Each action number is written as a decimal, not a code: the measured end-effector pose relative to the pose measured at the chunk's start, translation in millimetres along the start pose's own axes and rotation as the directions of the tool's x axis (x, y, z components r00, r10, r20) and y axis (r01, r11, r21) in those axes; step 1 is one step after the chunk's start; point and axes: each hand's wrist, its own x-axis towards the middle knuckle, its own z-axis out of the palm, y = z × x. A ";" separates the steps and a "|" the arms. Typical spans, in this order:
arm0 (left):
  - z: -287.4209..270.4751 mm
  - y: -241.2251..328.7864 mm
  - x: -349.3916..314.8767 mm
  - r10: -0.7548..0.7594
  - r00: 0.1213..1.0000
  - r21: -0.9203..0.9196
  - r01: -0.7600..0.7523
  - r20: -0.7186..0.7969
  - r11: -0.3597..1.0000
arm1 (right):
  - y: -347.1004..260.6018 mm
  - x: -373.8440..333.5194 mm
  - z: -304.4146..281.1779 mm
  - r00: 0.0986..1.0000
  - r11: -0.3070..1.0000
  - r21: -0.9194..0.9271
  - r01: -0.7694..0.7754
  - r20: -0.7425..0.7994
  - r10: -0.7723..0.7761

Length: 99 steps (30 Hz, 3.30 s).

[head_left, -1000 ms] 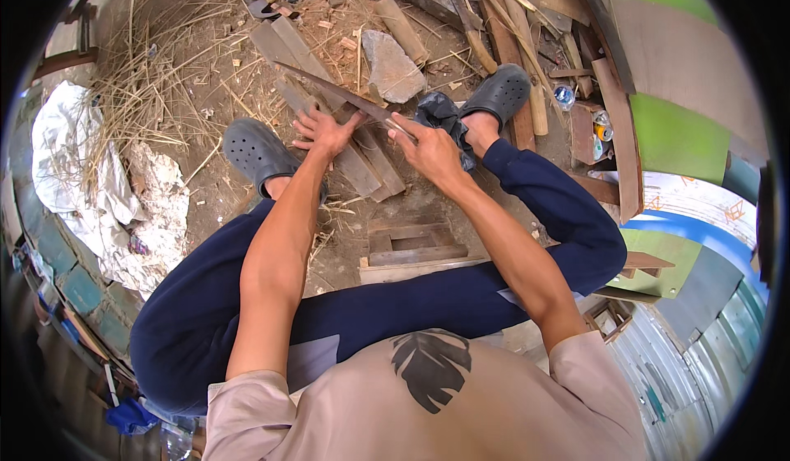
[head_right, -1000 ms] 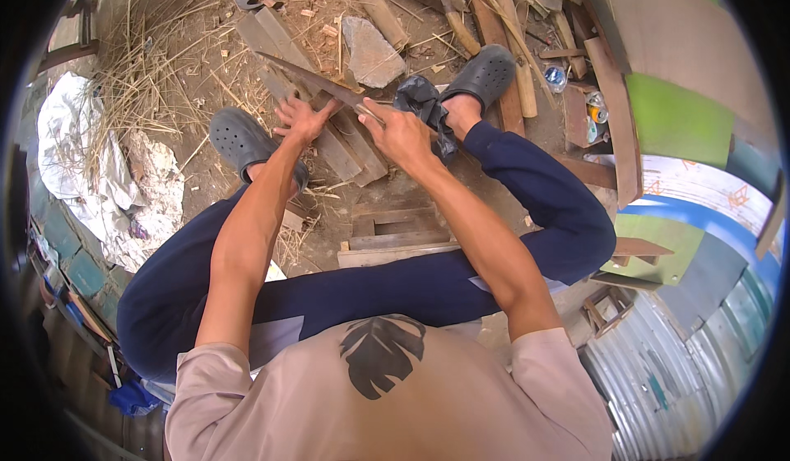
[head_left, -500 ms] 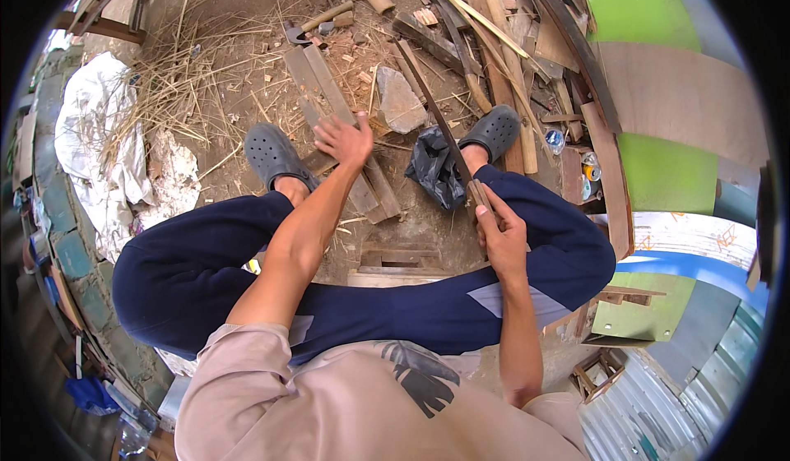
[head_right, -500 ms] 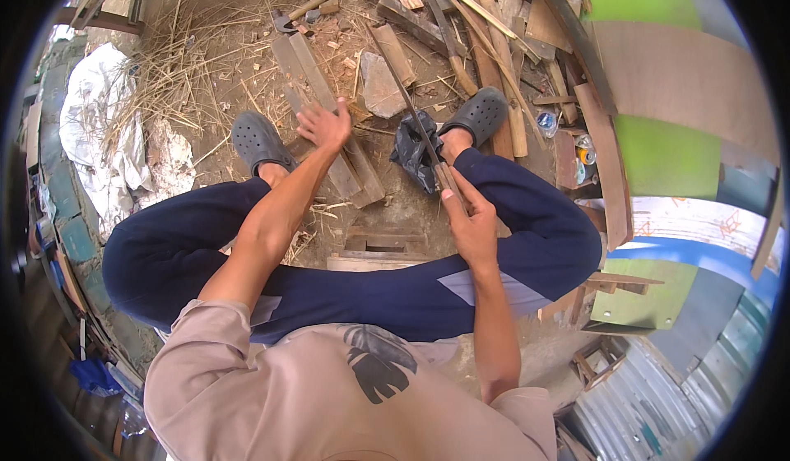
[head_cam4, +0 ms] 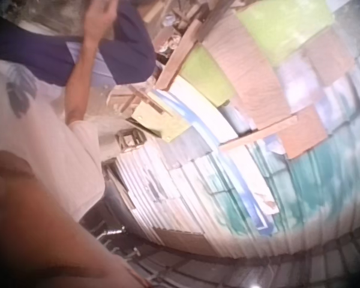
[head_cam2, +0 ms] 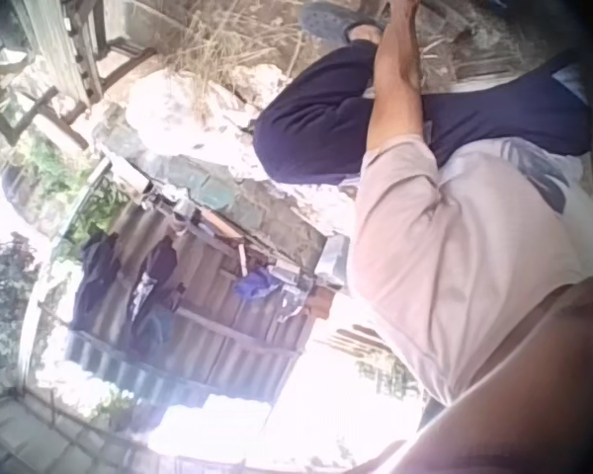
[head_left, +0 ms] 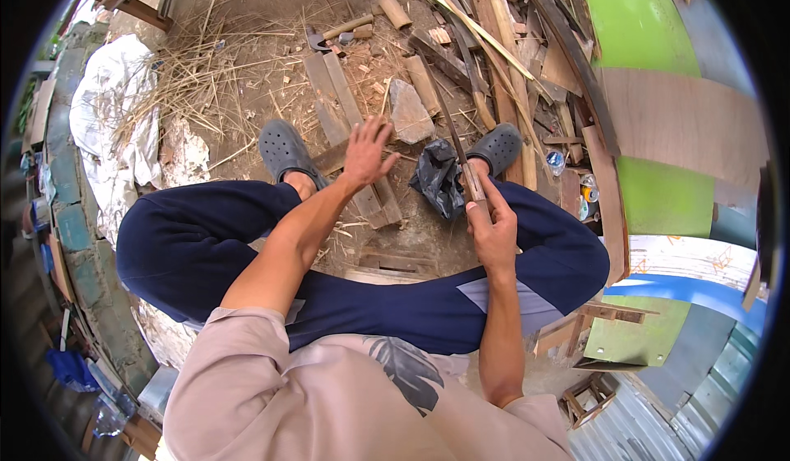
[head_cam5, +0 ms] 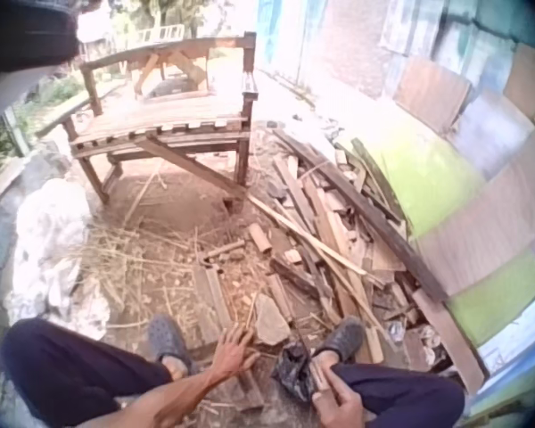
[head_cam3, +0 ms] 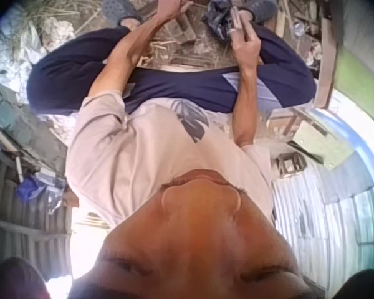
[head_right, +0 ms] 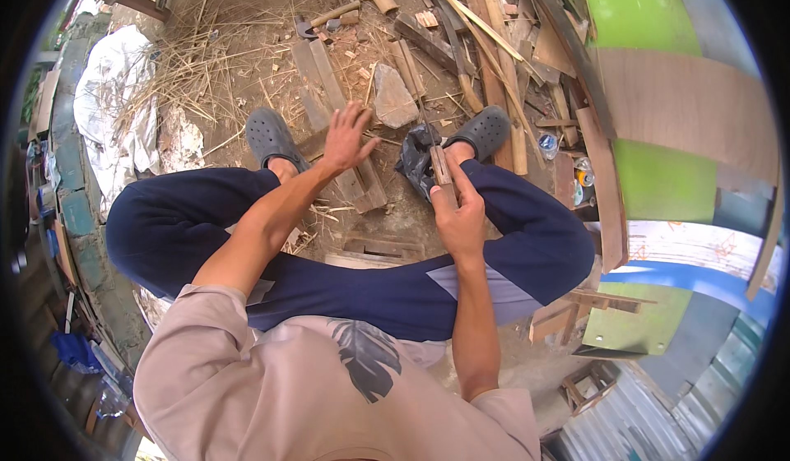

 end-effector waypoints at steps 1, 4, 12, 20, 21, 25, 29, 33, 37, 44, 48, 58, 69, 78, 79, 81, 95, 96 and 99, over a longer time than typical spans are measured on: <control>-6.1 -17.4 2.7 -0.117 0.993 0.001 0.117 -0.008 0.993 | -1.1 0.2 3.1 1.000 1.000 0.000 -0.007 0.006 0.007; -4.9 -43.2 5.3 -0.341 0.939 -0.024 0.341 -0.033 0.940 | 7.2 2.4 5.8 1.000 0.997 -0.071 -0.019 0.006 0.019; 45.0 25.6 -21.9 0.573 0.579 -0.092 -0.653 0.580 0.752 | 4.3 1.6 11.2 0.991 0.970 -0.203 0.136 0.031 -0.133; -14.9 -32.5 -23.6 -0.263 0.963 0.101 0.257 0.059 0.961 | -10.9 -10.4 6.1 0.987 0.949 -0.274 0.158 0.042 -0.153; -22.3 -49.9 -31.4 -0.265 0.958 0.190 0.242 0.107 0.952 | -17.9 -12.9 5.5 0.992 0.952 -0.281 0.125 0.056 -0.114; -33.0 -72.7 -27.5 -0.331 0.759 0.315 0.174 0.561 0.933 | -18.6 -17.1 4.7 0.986 0.943 -0.287 0.169 0.054 -0.161; -9.3 -91.6 -35.5 -0.334 0.847 0.339 0.197 0.413 0.920 | -20.6 -21.4 5.3 0.975 0.934 -0.281 0.220 0.077 -0.207; -11.5 -79.6 -50.8 -0.310 0.897 0.367 0.187 0.314 0.911 | -26.5 -22.8 1.9 0.984 0.933 -0.314 0.175 0.097 -0.152; -21.3 -61.9 -48.7 -0.313 0.918 0.345 0.219 0.246 0.913 | -24.9 -21.6 -1.4 0.977 0.920 -0.332 0.208 0.109 -0.182; -23.1 -60.1 -53.6 -0.370 0.885 0.415 0.235 0.284 0.879 | -19.7 -26.6 7.1 0.962 0.890 -0.387 0.241 0.218 -0.166; -13.3 -61.9 -55.7 -0.417 0.850 0.343 0.305 0.323 0.888 | -8.8 -31.1 16.1 0.935 0.846 -0.426 0.320 0.289 -0.207; -8.3 -61.4 -44.7 -0.473 0.844 0.211 0.429 0.253 0.879 | 28.6 -25.0 44.4 0.867 0.709 -0.507 0.491 0.367 -0.339; 22.0 -50.4 -46.9 -0.512 0.859 0.115 0.507 0.017 0.854 | 32.6 -30.8 39.4 0.877 0.668 -0.578 0.469 0.395 -0.274; 17.7 -30.9 -11.7 -0.396 0.902 -0.252 0.349 -0.170 0.903 | 17.4 -51.2 40.2 0.930 0.712 -0.601 0.363 0.278 -0.239; 22.7 -33.6 -8.2 -0.386 0.903 -0.283 0.326 -0.191 0.902 | 14.6 -56.3 45.5 0.930 0.711 -0.600 0.366 0.270 -0.251; 25.8 -40.6 -2.9 -0.442 0.880 -0.304 0.379 -0.173 0.874 | 10.3 -66.8 57.8 0.924 0.678 -0.628 0.382 0.282 -0.259; 20.4 -38.8 -3.2 -0.463 0.870 -0.364 0.381 -0.170 0.850 | -5.7 -84.2 68.7 0.945 0.657 -0.679 0.328 0.229 -0.235; 20.5 -39.0 -3.3 -0.469 0.868 -0.368 0.388 -0.161 0.845 | -3.8 -84.6 68.5 0.942 0.655 -0.677 0.336 0.233 -0.241; 17.1 -36.3 -2.1 -0.488 0.860 -0.374 0.409 -0.148 0.833 | -2.6 -81.6 70.8 0.938 0.651 -0.676 0.345 0.236 -0.253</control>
